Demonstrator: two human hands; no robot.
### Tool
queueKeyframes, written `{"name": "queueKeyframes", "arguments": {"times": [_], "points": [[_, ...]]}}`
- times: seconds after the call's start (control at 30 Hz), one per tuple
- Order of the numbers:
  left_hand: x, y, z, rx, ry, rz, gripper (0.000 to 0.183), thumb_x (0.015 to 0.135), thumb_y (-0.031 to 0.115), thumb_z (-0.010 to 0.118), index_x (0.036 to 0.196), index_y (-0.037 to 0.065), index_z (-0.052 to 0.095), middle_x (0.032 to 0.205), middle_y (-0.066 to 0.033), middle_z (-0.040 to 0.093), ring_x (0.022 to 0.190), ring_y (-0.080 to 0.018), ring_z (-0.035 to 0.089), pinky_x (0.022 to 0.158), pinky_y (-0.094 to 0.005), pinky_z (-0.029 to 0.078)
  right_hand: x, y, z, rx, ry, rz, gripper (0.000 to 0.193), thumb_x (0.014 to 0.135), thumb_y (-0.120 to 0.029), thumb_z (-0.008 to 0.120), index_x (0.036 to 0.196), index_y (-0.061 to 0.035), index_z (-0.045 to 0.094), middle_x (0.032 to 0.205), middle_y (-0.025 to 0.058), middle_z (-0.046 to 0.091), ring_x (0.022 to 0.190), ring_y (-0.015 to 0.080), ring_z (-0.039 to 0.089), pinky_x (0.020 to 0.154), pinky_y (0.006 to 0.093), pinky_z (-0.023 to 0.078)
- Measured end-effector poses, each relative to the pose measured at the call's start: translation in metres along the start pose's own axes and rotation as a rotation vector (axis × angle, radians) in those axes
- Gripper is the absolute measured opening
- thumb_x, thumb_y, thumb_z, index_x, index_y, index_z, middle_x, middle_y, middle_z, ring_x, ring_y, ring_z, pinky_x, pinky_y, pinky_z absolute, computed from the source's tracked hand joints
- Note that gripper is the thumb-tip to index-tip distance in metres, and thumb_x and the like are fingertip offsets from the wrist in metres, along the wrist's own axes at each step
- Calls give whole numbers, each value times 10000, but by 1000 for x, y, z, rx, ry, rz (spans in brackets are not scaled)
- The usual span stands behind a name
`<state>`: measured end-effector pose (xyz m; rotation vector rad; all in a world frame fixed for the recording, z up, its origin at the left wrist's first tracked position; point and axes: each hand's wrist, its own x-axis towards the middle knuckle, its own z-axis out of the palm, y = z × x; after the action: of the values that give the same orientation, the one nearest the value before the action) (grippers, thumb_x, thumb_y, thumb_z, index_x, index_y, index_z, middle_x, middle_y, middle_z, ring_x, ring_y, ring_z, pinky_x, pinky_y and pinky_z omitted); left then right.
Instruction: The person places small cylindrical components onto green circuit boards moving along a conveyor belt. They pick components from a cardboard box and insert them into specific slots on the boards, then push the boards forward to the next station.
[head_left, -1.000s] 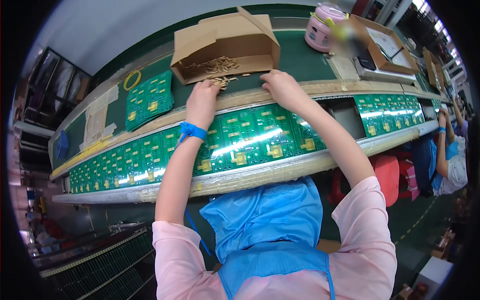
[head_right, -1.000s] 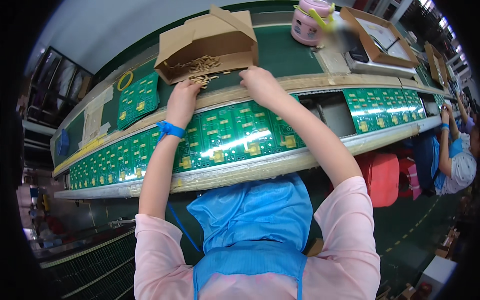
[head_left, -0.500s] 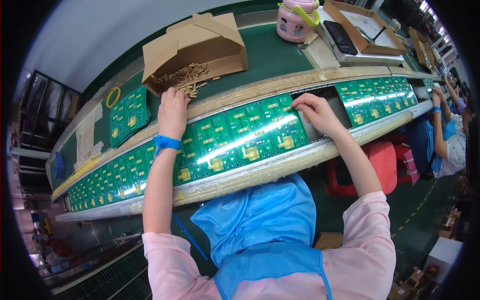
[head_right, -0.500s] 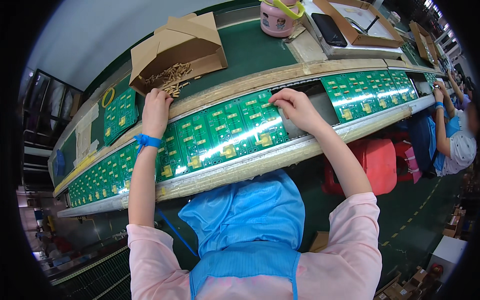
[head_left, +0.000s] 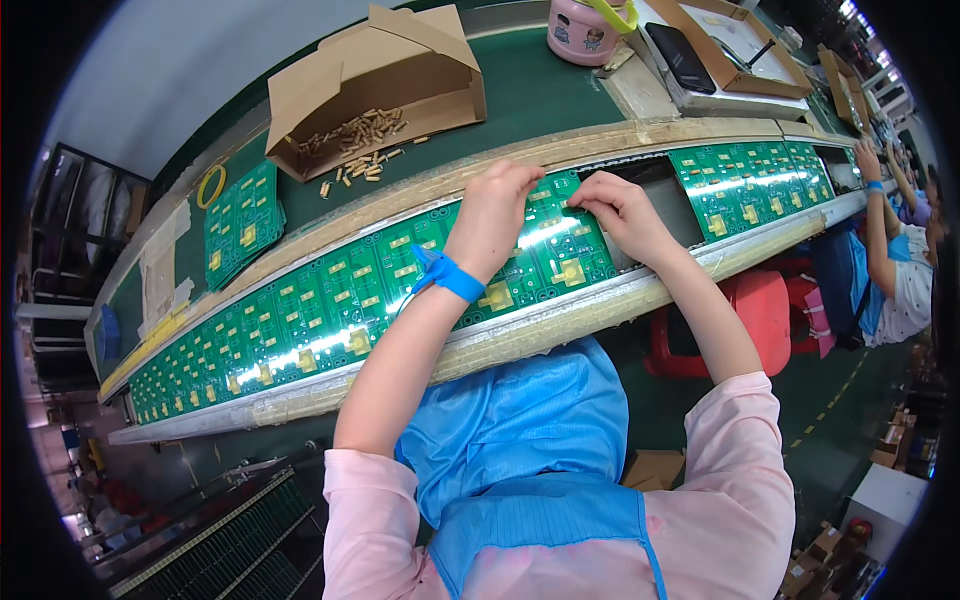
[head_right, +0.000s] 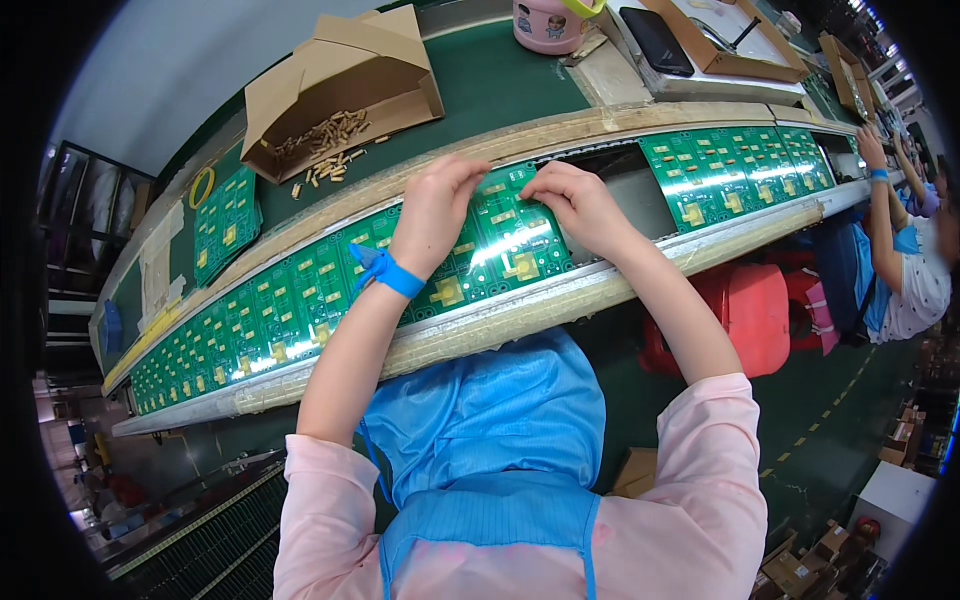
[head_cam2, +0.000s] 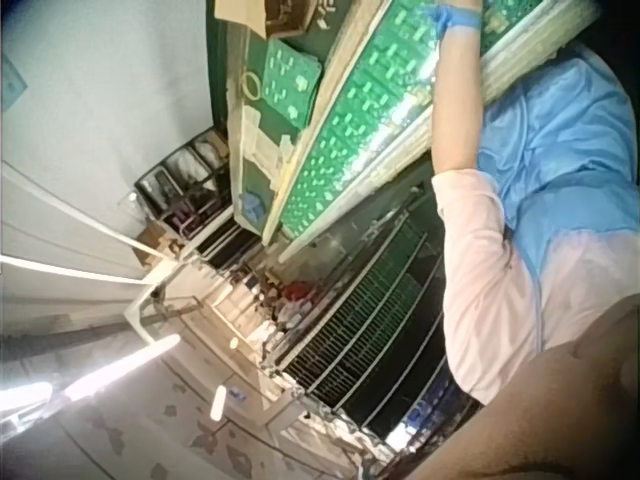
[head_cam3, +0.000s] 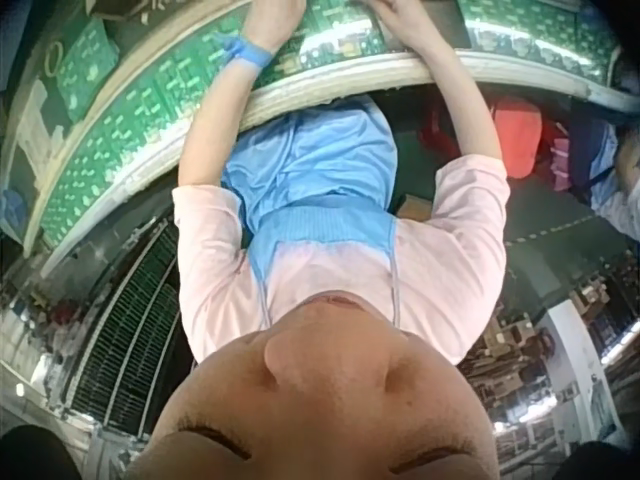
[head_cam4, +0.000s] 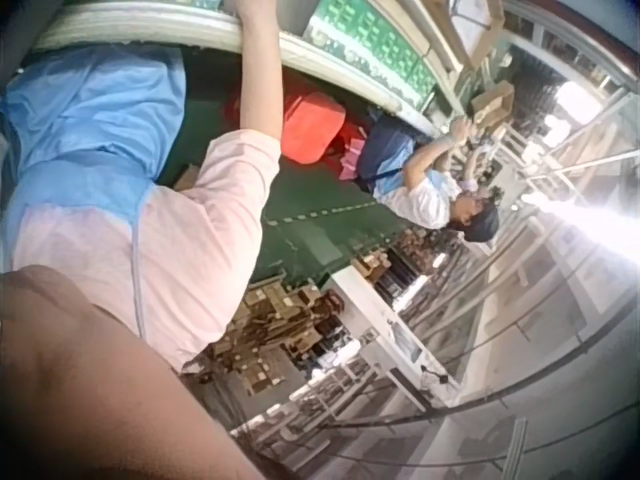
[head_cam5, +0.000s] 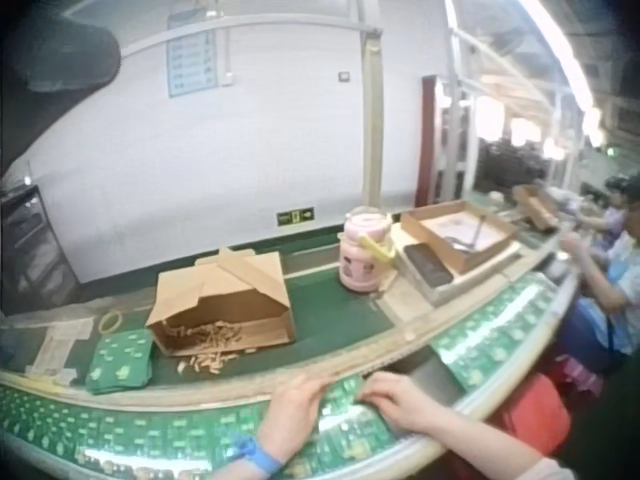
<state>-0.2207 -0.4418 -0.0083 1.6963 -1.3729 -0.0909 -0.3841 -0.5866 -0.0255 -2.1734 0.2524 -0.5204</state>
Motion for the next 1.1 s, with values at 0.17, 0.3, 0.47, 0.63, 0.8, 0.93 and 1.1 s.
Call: {"name": "queueKeyframes", "arguments": {"times": [0.17, 0.3, 0.47, 0.63, 0.8, 0.93, 1.1], "points": [[-14, -4, 5, -114, -61, -68, 141, 868, 37, 646, 991, 19, 711, 951, -133, 687, 852, -276, 680, 757, -338, 533, 0, 0, -3, -29, -22, 1, 119, 875, 26, 588, 955, 2, 673, 916, 106, 633, 848, 233, 633, 753, 315, 500], [-13, -3, 6, -100, -26, -19, 142, 851, 42, 668, 982, 24, 720, 928, -118, 693, 854, -258, 676, 763, -327, 531, -2, -4, -3, -63, -41, -50, 141, 855, 40, 605, 965, -6, 681, 908, 106, 631, 828, 232, 632, 739, 312, 501], [-13, -11, 4, -21, -27, -5, 161, 832, 56, 694, 987, 29, 728, 896, -103, 693, 836, -248, 666, 754, -317, 526, -4, -4, -2, -78, -39, -18, 153, 835, 32, 639, 972, -17, 684, 888, 95, 623, 795, 224, 626, 709, 309, 496], [-11, -15, 5, -70, -18, -130, 165, 828, 58, 701, 986, 18, 725, 870, -107, 707, 749, -199, 662, 692, -305, 523, -3, -1, -1, -22, -33, 35, 103, 829, 17, 655, 927, -11, 668, 890, 87, 616, 760, 218, 623, 670, 309, 489], [-10, -16, 6, -123, -80, -192, 168, 829, 66, 701, 988, 19, 726, 862, -114, 717, 728, -188, 666, 676, -296, 522, -2, -8, 0, -94, -41, 22, 91, 828, 22, 638, 909, -14, 661, 873, 82, 609, 735, 203, 608, 634, 303, 477], [-11, -18, 6, -55, -104, -131, 169, 827, 86, 706, 986, 38, 735, 882, -124, 720, 762, -217, 685, 687, -307, 526, -1, -10, -1, -112, -65, 21, 115, 822, 6, 638, 930, -21, 667, 871, 71, 592, 710, 179, 580, 609, 290, 466], [-10, -17, 7, -26, -133, -148, 165, 824, 97, 708, 979, 54, 743, 897, -133, 714, 785, -235, 687, 696, -319, 527, -5, -10, 1, -3, -30, 128, 284, 825, -40, 648, 1109, -39, 633, 914, 48, 559, 730, 127, 544, 609, 254, 468]]}}
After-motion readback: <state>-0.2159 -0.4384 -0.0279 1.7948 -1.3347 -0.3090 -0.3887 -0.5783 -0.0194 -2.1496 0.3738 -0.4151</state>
